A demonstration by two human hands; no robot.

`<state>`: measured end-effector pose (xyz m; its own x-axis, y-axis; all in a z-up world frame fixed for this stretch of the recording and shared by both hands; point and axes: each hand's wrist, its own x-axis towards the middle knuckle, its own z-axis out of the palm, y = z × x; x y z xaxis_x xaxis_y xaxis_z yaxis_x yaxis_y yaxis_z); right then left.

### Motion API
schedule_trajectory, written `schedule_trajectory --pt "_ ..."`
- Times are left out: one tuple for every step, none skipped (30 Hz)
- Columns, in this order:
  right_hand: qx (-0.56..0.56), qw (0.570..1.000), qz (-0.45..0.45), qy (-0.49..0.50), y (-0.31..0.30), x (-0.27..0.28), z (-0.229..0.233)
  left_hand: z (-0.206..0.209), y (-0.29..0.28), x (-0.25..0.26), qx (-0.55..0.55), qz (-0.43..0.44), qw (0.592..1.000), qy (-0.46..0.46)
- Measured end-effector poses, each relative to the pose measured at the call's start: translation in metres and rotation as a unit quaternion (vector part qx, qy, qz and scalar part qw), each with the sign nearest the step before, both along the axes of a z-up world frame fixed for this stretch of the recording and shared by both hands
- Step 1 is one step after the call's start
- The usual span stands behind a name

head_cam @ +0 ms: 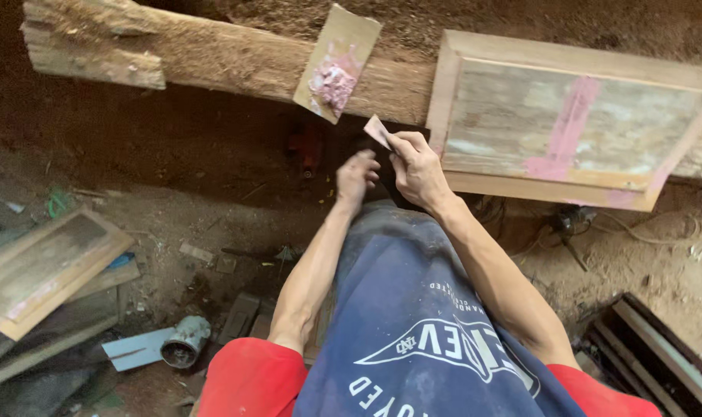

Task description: The person applies pink wood filler to a rectangular wooden frame using a small putty knife. They spread the filler into the grooves and across the surface, occasionally dipping the tool into a small container of filler to reload.

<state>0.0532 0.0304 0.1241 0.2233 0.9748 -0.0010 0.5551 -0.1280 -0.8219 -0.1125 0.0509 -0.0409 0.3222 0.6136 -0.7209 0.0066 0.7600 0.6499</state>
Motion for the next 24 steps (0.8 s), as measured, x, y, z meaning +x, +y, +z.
schedule_trajectory --pt "0.008 1.000 0.020 -0.010 0.009 -0.002 -0.003 -0.002 0.016 -0.008 0.010 0.063 0.998 0.002" --pt "0.013 0.999 0.038 -0.022 0.016 -0.004 -0.006 -0.002 0.032 -0.015 0.017 0.123 0.992 0.001" --pt "0.020 0.998 0.056 -0.033 0.023 -0.005 -0.010 0.000 0.047 -0.021 0.016 0.153 0.988 0.004" --pt "0.027 0.996 0.067 -0.044 0.029 -0.006 -0.015 0.003 0.062 -0.026 0.015 0.183 0.983 0.007" --pt "0.035 0.995 0.079 -0.054 0.035 -0.008 -0.020 0.006 0.074 -0.026 0.013 0.182 0.983 0.008" --pt "0.043 0.993 0.091 -0.065 0.040 -0.010 -0.025 0.009 0.086 -0.026 0.013 0.182 0.983 0.009" --pt "0.042 0.992 0.099 -0.070 0.044 -0.012 -0.029 0.011 0.095 -0.025 0.012 0.181 0.983 0.009" --pt "0.041 0.991 0.106 -0.075 0.047 -0.013 -0.033 0.012 0.102 -0.023 0.021 0.182 0.983 0.027" --pt "0.040 0.989 0.113 -0.081 0.050 -0.014 -0.037 0.012 0.107 -0.020 0.030 0.183 0.982 0.044" --pt "0.036 0.989 0.116 -0.089 0.053 -0.015 -0.040 0.010 0.110 -0.018 0.038 0.182 0.981 0.062" --pt "0.031 0.988 0.119 -0.096 0.056 -0.016 -0.044 0.007 0.113 -0.016 0.049 0.182 0.978 0.083" --pt "0.025 0.987 0.120 -0.104 0.057 -0.017 -0.047 0.003 0.113 -0.014 0.060 0.181 0.976 0.104" --pt "0.015 0.987 0.122 -0.099 0.059 -0.018 -0.050 -0.001 0.113 -0.012 0.071 0.180 0.973 0.125" --pt "0.002 0.988 0.121 -0.095 0.059 -0.019 -0.051 -0.004 0.113 -0.013 0.088 0.181 0.973 0.112" --pt "-0.011 0.988 0.121 -0.090 0.058 -0.020 -0.051 -0.006 0.114 -0.015 0.106 0.182 0.973 0.099" --pt "-0.019 0.992 0.119 -0.048 0.055 -0.019 -0.049 -0.005 0.115 -0.015 0.124 0.179 0.972 0.084" --pt "-0.026 0.993 0.116 -0.005 0.052 -0.017 -0.046 -0.002 0.116 -0.017 0.095 0.174 0.977 0.076" --pt "-0.032 0.993 0.110 0.036 0.047 -0.014 -0.040 0.002 0.118 -0.018 0.066 0.166 0.982 0.067" --pt "-0.033 0.994 0.085 0.058 0.040 -0.010 -0.033 0.007 0.119 -0.020 0.036 0.157 0.985 0.058" --pt "-0.035 0.994 0.059 0.080 0.028 -0.005 -0.023 0.011 0.119 -0.021 0.036 0.153 0.987 0.046" --pt "-0.035 0.994 0.033 0.101 0.015 -0.002 -0.014 0.015 0.120 -0.023 0.036 0.149 0.988 0.033" --pt "-0.077 0.989 -0.017 0.128 0.002 0.000 -0.006 0.018 0.119 -0.024 0.035 0.146 0.988 0.021" --pt "-0.118 0.979 -0.067 0.154 -0.013 0.005 0.002 0.020 0.117 -0.027 0.022 0.151 0.988 0.021" --pt "-0.158 0.964 -0.117 0.182 -0.028 0.008 0.008 0.022 0.114 -0.032 0.010 0.156 0.988 0.021"
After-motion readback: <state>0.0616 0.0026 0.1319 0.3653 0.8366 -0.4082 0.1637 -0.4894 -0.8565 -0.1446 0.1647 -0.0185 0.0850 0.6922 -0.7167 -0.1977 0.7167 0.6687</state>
